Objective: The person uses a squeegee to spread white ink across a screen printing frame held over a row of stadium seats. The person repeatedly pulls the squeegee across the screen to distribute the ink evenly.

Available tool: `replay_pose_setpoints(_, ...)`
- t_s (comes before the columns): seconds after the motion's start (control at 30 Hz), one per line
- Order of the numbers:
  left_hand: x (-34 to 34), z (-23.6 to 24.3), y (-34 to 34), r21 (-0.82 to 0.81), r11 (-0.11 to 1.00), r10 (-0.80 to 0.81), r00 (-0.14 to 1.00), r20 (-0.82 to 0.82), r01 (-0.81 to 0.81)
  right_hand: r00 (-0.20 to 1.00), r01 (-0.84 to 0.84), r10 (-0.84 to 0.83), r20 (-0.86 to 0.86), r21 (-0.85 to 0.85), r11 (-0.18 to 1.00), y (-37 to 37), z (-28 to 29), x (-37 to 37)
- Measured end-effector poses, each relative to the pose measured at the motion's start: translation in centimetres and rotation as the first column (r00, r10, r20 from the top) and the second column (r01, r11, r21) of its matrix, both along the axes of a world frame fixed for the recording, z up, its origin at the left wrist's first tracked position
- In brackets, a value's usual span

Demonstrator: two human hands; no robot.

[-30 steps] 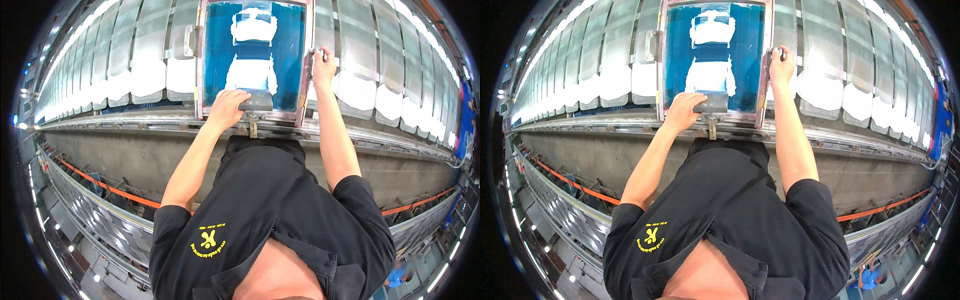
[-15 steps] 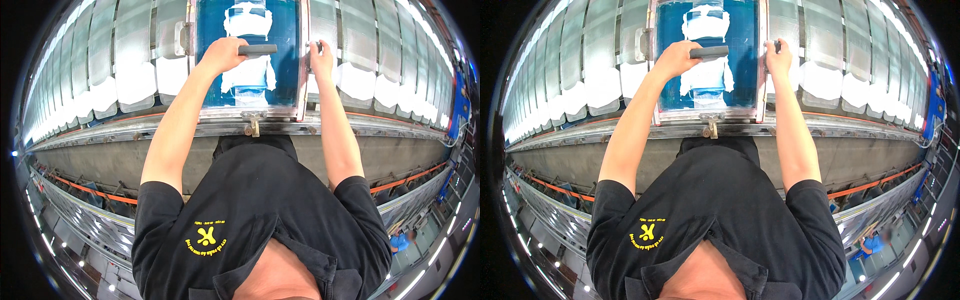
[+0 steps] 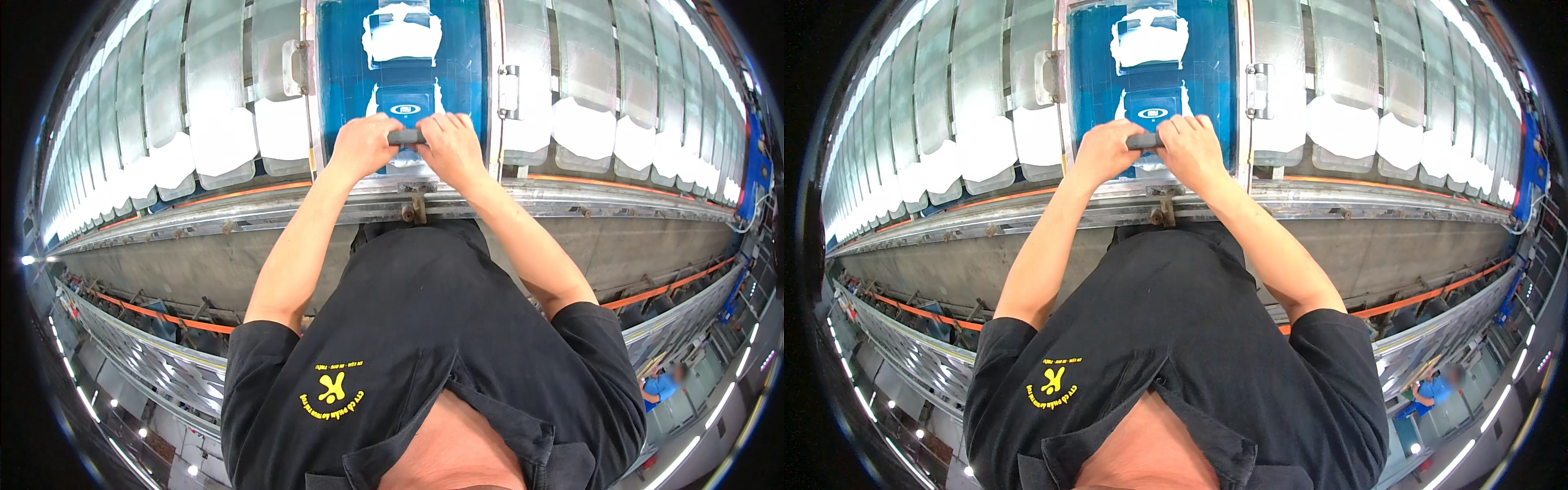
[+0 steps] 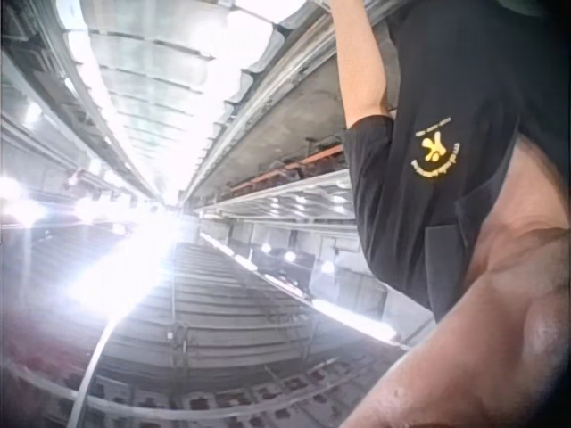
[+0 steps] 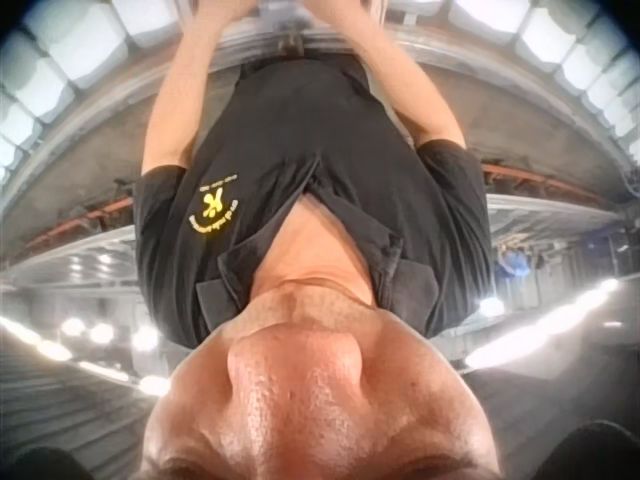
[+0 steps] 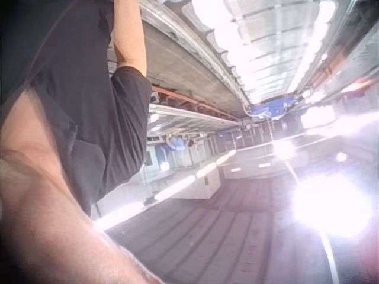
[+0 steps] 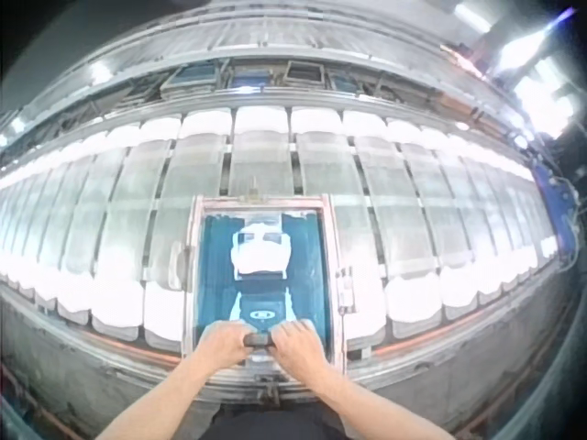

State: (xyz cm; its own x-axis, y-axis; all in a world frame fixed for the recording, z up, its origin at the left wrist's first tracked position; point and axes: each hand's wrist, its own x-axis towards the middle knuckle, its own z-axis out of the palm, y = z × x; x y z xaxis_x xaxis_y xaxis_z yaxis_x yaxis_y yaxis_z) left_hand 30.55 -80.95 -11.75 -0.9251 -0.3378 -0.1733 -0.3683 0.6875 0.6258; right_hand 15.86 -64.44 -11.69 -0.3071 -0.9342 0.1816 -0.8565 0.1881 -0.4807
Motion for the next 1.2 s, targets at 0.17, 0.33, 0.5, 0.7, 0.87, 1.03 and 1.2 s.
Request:
replay_pose_setpoints(0.17, -4.8, 2.2, -5.4, 0.136, 0.989, -0.083, 0.972, 0.221, 0.054, 0.984, -0.091, 0.057, 0.169, 0.198, 0.976, -4.2, 0.7, -5.4)
replay_pose_setpoints(0.33, -6.5, 0.5, -5.3, -0.046, 0.998, 0.049, 0.992, 0.115, -0.044, 0.997, 0.08, -0.08, -0.012, 0.01, 0.997, -5.6, -0.2, -5.3)
replay_pose_setpoints(0.5, 0.2, 1.2, 0.7, 0.042, 0.999, 0.018, 0.989, 0.146, -0.025, 0.995, 0.011, -0.022, 0.096, 0.117, 0.993, 0.7, 0.3, 0.4)
replay_pose_setpoints(0.7, -2.3, 4.1, -1.8, 0.106, 0.994, -0.042, 0.973, 0.229, 0.018, 0.861, 0.507, -0.465, 0.206, -0.28, 0.815, 2.0, -2.1, -9.0)
replay_pose_setpoints(0.87, -5.1, 3.7, -3.6, -0.01, 1.0, -0.017, 0.995, 0.101, 0.018, 0.368, 0.686, -0.636, 0.678, 0.264, 0.678, 2.4, -6.7, -16.1)
replay_pose_setpoints(1.03, 0.6, -1.3, 0.7, -0.015, 0.999, 0.029, 0.99, -0.14, -0.031, 0.375, 0.769, -0.66, 0.651, 0.178, 0.614, 2.0, -8.0, -16.4)
replay_pose_setpoints(1.2, 7.7, -0.6, 7.1, -0.079, 0.997, -0.014, 0.992, -0.126, 0.004, 0.36, 0.784, -0.515, 0.778, 0.047, 0.619, 2.0, -5.1, -15.7)
